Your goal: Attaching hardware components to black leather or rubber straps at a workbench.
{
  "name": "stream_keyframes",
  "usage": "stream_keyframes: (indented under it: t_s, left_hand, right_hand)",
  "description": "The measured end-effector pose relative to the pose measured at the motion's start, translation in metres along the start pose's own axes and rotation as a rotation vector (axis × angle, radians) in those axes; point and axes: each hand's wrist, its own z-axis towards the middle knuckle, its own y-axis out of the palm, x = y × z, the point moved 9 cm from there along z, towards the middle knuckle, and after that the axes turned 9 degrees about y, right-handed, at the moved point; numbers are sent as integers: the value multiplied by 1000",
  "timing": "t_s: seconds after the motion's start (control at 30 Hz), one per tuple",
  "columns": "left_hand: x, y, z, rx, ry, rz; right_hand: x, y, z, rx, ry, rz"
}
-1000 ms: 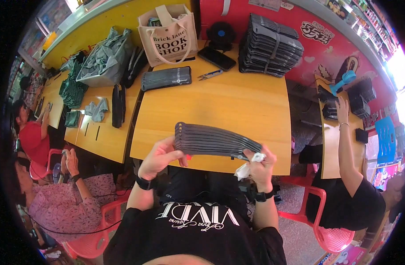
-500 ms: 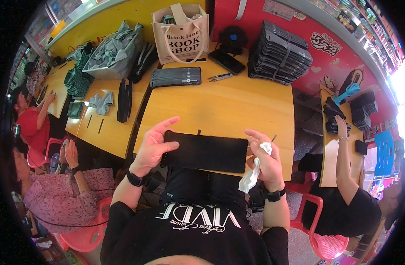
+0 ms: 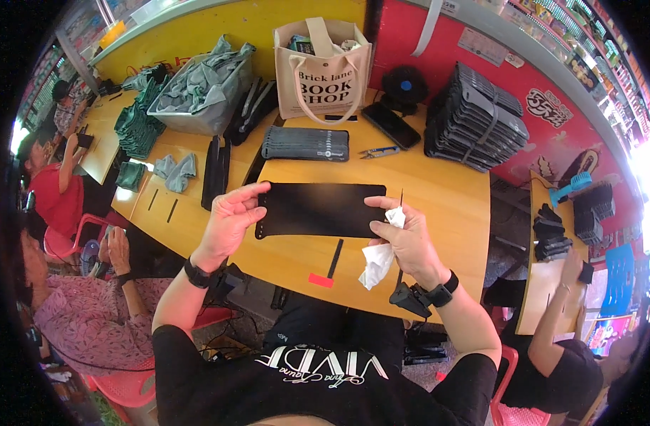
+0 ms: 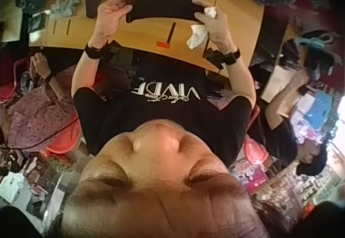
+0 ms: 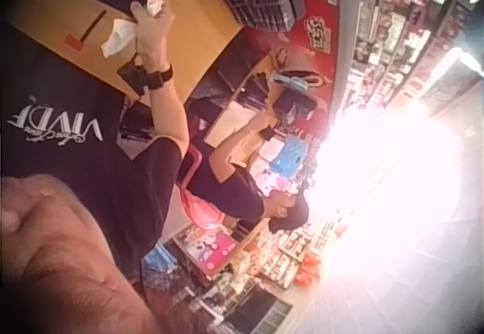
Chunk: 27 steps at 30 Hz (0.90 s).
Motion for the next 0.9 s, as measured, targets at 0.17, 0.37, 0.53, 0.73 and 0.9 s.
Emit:
stream_keyframes:
  t_s: [0.17, 0.37, 0.53, 0.73, 0.9]
  left_hand:
    - [-24, -27, 37, -70, -128, 134]
    - [-52, -56, 100, -61, -172, 232]
    - [-65, -77, 137, -45, -112, 465]
    - [-73, -92, 151, -48, 14, 699]
    - [-75, -96, 151, -24, 79, 709]
  right_hand:
    - [3, 10, 52, -14, 73, -55]
    - [-6, 11, 127, -33, -20, -370]
    - [-17, 14, 174, -20, -74, -569]
    - [-25, 20, 204, 13, -202, -791]
    - [-25, 24, 208, 77, -316, -905]
